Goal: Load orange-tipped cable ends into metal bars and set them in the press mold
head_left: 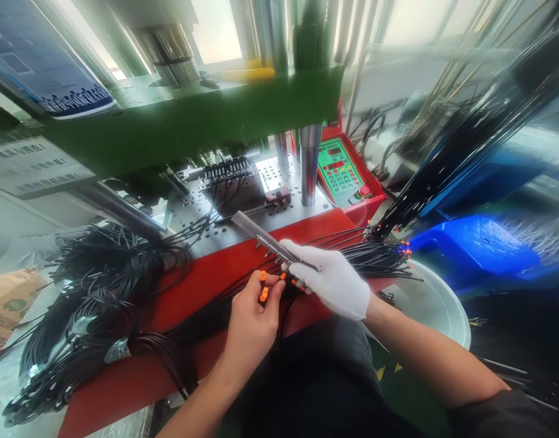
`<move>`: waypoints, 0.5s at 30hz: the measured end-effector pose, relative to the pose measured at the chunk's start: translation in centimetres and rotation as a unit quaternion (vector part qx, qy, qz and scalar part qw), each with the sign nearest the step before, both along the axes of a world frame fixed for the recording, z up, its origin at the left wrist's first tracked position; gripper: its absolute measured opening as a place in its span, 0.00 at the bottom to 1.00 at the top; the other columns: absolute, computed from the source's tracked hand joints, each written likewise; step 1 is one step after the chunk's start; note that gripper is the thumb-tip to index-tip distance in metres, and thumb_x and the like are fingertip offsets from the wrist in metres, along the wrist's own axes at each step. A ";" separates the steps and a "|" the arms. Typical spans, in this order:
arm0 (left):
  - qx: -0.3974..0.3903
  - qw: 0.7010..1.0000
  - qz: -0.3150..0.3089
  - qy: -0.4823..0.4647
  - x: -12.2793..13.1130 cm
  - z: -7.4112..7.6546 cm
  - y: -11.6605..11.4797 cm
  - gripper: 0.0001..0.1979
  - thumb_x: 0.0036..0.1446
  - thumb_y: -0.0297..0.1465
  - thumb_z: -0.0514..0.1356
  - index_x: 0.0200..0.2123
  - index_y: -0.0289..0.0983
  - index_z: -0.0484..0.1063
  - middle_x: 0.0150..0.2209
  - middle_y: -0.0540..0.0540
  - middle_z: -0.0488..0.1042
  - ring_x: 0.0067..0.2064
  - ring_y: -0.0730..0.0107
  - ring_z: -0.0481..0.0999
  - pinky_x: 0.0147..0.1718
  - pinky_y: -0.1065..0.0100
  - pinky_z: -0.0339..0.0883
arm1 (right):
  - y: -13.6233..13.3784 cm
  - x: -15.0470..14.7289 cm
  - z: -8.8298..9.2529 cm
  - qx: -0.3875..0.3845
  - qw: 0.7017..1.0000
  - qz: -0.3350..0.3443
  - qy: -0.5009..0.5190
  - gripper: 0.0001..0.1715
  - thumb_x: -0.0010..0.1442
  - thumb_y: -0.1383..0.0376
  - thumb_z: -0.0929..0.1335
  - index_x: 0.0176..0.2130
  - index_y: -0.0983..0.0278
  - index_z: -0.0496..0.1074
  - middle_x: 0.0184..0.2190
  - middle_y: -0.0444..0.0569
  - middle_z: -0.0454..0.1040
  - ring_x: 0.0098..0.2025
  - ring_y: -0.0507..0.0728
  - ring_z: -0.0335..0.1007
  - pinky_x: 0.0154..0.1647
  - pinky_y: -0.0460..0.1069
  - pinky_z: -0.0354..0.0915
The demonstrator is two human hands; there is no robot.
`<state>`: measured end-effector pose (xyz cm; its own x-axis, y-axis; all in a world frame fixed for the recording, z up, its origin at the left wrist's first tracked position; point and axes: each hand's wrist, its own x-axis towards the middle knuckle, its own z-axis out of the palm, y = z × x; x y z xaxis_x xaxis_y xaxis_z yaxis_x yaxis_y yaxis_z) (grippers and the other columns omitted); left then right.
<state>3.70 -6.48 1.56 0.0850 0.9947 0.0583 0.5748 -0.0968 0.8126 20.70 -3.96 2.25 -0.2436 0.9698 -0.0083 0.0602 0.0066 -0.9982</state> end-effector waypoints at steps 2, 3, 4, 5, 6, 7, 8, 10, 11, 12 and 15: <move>-0.005 1.000 -0.012 0.004 0.0 0.0 0.0 0.08 0.59 0.36 0.56 0.32 0.38 0.66 0.27 0.52 0.71 0.21 0.77 0.61 0.19 0.74 0.54 | 0.0 0.3 0.1 -0.022 1.000 0.021 0.004 0.29 0.59 0.64 0.64 0.60 0.60 0.63 0.39 0.48 0.74 0.29 0.49 0.65 0.27 0.46 0.66; -0.006 1.000 -0.021 0.009 -0.1 0.0 -0.1 0.08 0.59 0.36 0.56 0.32 0.38 0.66 0.27 0.52 0.71 0.21 0.77 0.61 0.19 0.74 0.54 | 0.0 0.4 0.1 -0.035 0.999 0.031 0.006 0.28 0.60 0.64 0.64 0.60 0.61 0.63 0.40 0.48 0.74 0.28 0.49 0.66 0.26 0.46 0.66; -0.004 0.999 -0.032 0.013 -0.2 0.0 -0.1 0.07 0.60 0.36 0.56 0.32 0.38 0.66 0.28 0.52 0.71 0.22 0.76 0.62 0.20 0.74 0.55 | 0.0 0.5 0.2 -0.040 0.999 0.034 0.004 0.28 0.60 0.64 0.64 0.59 0.61 0.64 0.40 0.49 0.74 0.28 0.49 0.66 0.27 0.46 0.67; 0.002 0.999 -0.041 0.018 -0.3 0.0 -0.2 0.07 0.60 0.35 0.56 0.32 0.38 0.66 0.29 0.52 0.72 0.23 0.76 0.64 0.21 0.74 0.56 | -0.1 0.5 0.3 -0.033 0.999 0.029 -0.002 0.27 0.60 0.64 0.64 0.59 0.61 0.65 0.40 0.49 0.74 0.28 0.50 0.66 0.28 0.46 0.67; 0.011 0.999 -0.047 0.023 -0.4 -0.1 -0.3 0.07 0.60 0.35 0.55 0.33 0.38 0.67 0.29 0.52 0.72 0.24 0.75 0.65 0.23 0.74 0.58 | -0.2 0.5 0.3 -0.018 1.000 0.018 -0.011 0.27 0.59 0.65 0.64 0.58 0.62 0.66 0.40 0.49 0.74 0.29 0.50 0.66 0.30 0.47 0.68; 0.021 0.998 -0.049 0.028 -0.6 -0.1 -0.4 0.07 0.60 0.35 0.55 0.33 0.38 0.67 0.30 0.51 0.72 0.25 0.75 0.66 0.24 0.74 0.58 | -0.4 0.4 0.3 0.001 1.000 0.007 -0.018 0.26 0.59 0.65 0.64 0.57 0.62 0.67 0.39 0.48 0.74 0.30 0.50 0.67 0.32 0.47 0.68; 0.027 0.998 -0.048 0.032 -0.7 -0.1 -0.5 0.06 0.60 0.34 0.55 0.33 0.38 0.67 0.30 0.51 0.72 0.26 0.74 0.67 0.24 0.74 0.59 | -0.5 0.3 0.4 0.017 1.000 -0.001 -0.020 0.25 0.59 0.65 0.64 0.57 0.62 0.67 0.39 0.48 0.74 0.30 0.50 0.66 0.34 0.48 0.68; 0.028 0.998 -0.042 0.035 -1.0 -0.2 -0.8 0.06 0.60 0.34 0.56 0.33 0.38 0.67 0.29 0.52 0.72 0.26 0.74 0.68 0.25 0.74 0.60 | -0.8 0.0 0.3 0.025 1.000 0.000 -0.015 0.25 0.59 0.66 0.64 0.56 0.62 0.68 0.37 0.47 0.73 0.29 0.50 0.66 0.35 0.47 0.68; 0.026 0.998 -0.038 0.035 -1.2 -0.2 -1.0 0.06 0.60 0.34 0.56 0.33 0.39 0.67 0.28 0.52 0.72 0.26 0.73 0.68 0.26 0.73 0.60 | -0.9 -0.2 0.3 0.019 1.000 0.002 -0.009 0.25 0.59 0.66 0.64 0.56 0.62 0.68 0.37 0.47 0.73 0.29 0.50 0.66 0.35 0.47 0.68; 0.028 0.998 -0.036 0.035 -1.3 -0.2 -1.2 0.05 0.60 0.34 0.56 0.33 0.39 0.67 0.28 0.52 0.72 0.26 0.73 0.68 0.26 0.73 0.60 | -1.0 -0.3 0.3 0.014 1.000 0.002 -0.005 0.25 0.59 0.66 0.64 0.56 0.62 0.68 0.37 0.47 0.73 0.29 0.50 0.66 0.34 0.47 0.68; 0.060 0.997 -0.034 0.044 -1.6 -0.1 -1.7 0.04 0.60 0.33 0.56 0.35 0.39 0.67 0.30 0.51 0.73 0.28 0.72 0.70 0.30 0.72 0.62 | -1.2 -0.6 0.4 0.011 1.000 0.002 -0.001 0.24 0.59 0.66 0.65 0.56 0.61 0.68 0.37 0.47 0.73 0.29 0.50 0.66 0.34 0.47 0.68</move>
